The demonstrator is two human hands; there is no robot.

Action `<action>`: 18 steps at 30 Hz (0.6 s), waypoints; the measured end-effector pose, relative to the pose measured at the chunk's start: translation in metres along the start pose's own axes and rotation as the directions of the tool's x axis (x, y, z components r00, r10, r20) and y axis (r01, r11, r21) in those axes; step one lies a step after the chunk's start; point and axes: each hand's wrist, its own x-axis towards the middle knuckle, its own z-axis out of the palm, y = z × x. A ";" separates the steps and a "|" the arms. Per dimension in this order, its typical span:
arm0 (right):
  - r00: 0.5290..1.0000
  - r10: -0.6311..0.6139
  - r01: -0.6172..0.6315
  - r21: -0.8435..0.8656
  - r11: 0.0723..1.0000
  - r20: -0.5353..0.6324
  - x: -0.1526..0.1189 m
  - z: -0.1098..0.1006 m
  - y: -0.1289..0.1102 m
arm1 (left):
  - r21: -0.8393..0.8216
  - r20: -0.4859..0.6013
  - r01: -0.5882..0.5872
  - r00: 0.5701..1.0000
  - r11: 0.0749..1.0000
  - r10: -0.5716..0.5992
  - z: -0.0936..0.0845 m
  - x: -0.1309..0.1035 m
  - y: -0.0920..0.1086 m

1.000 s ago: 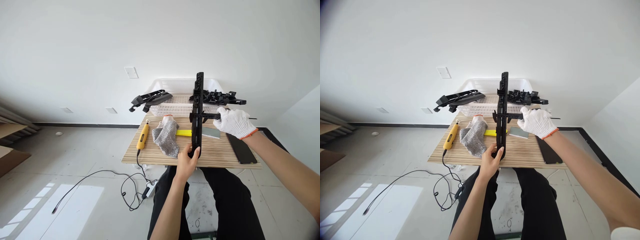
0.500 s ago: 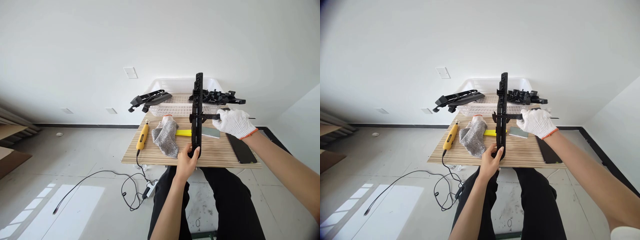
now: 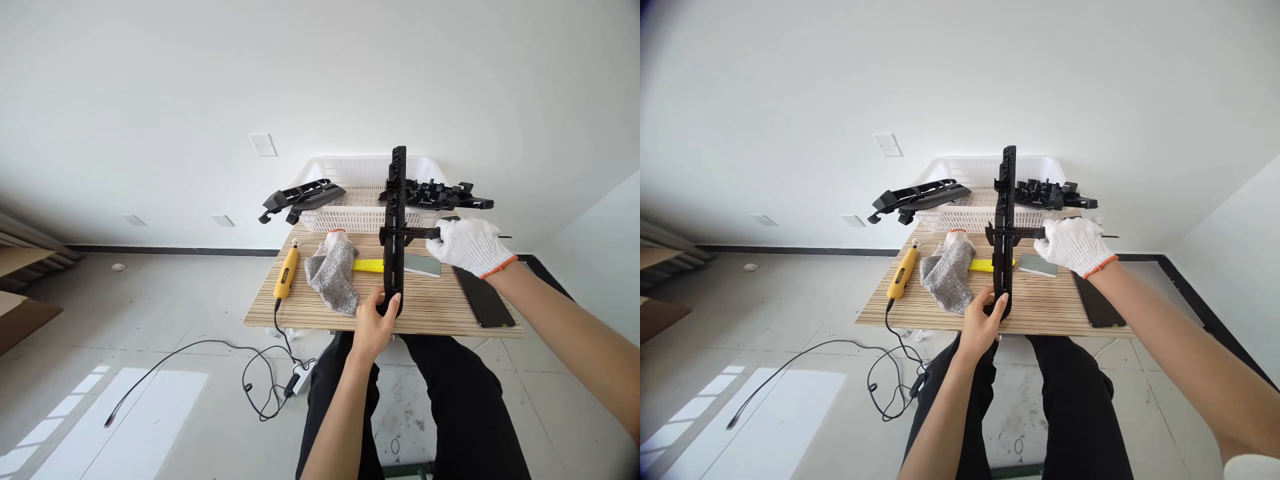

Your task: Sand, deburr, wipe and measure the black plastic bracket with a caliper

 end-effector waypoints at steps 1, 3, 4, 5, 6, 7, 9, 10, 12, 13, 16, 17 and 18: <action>1.000 -0.003 0.003 -0.005 1.000 0.007 0.000 -0.001 0.000 | -0.002 0.000 0.002 1.000 1.000 -0.002 0.000 0.000 0.000; 1.000 -0.006 0.007 -0.014 1.000 0.019 0.001 -0.002 0.000 | -0.012 0.001 0.004 1.000 1.000 -0.004 0.000 0.000 0.000; 1.000 -0.009 0.009 -0.017 1.000 0.027 0.001 -0.003 0.000 | -0.019 0.002 0.005 1.000 1.000 -0.005 0.000 0.000 0.000; 0.999 -0.011 0.011 -0.019 1.000 0.036 0.001 -0.003 0.000 | -0.026 0.004 0.004 1.000 1.000 -0.004 0.000 0.000 0.000; 0.999 -0.011 0.012 -0.020 1.000 0.043 0.001 -0.004 0.000 | -0.030 0.005 0.003 1.000 1.000 -0.003 -0.001 0.000 0.000; 0.999 -0.012 0.012 -0.020 1.000 0.046 0.001 -0.004 0.000 | -0.033 0.005 0.001 1.000 0.999 -0.001 -0.001 0.000 0.000; 0.999 -0.009 0.009 -0.016 1.000 0.039 0.001 -0.004 0.000 | -0.035 0.003 -0.003 1.000 0.999 0.003 -0.001 0.000 0.000; 0.999 -0.007 0.008 -0.013 1.000 0.035 0.001 -0.003 0.000 | -0.035 0.002 -0.003 1.000 0.999 0.003 -0.001 0.000 0.000; 0.999 -0.009 0.009 -0.009 1.000 0.037 0.001 -0.003 0.000 | -0.031 0.003 0.003 1.000 0.999 -0.003 -0.001 0.000 0.000; 0.999 -0.010 0.011 -0.006 1.000 0.043 0.001 -0.003 0.000 | -0.032 0.006 0.009 1.000 0.999 -0.009 -0.001 0.000 0.000; 0.998 -0.009 0.009 -0.001 1.000 0.066 0.002 -0.005 0.000 | -0.046 0.027 0.032 0.999 0.998 -0.031 -0.001 0.000 -0.001; 0.998 -0.007 0.007 0.002 1.000 0.068 0.002 -0.005 0.000 | -0.050 0.029 0.035 0.999 0.998 -0.034 -0.001 0.000 -0.001; 0.998 -0.006 0.006 0.007 1.000 0.067 0.002 -0.006 0.000 | -0.052 0.028 0.035 0.999 0.998 -0.034 -0.001 0.000 -0.001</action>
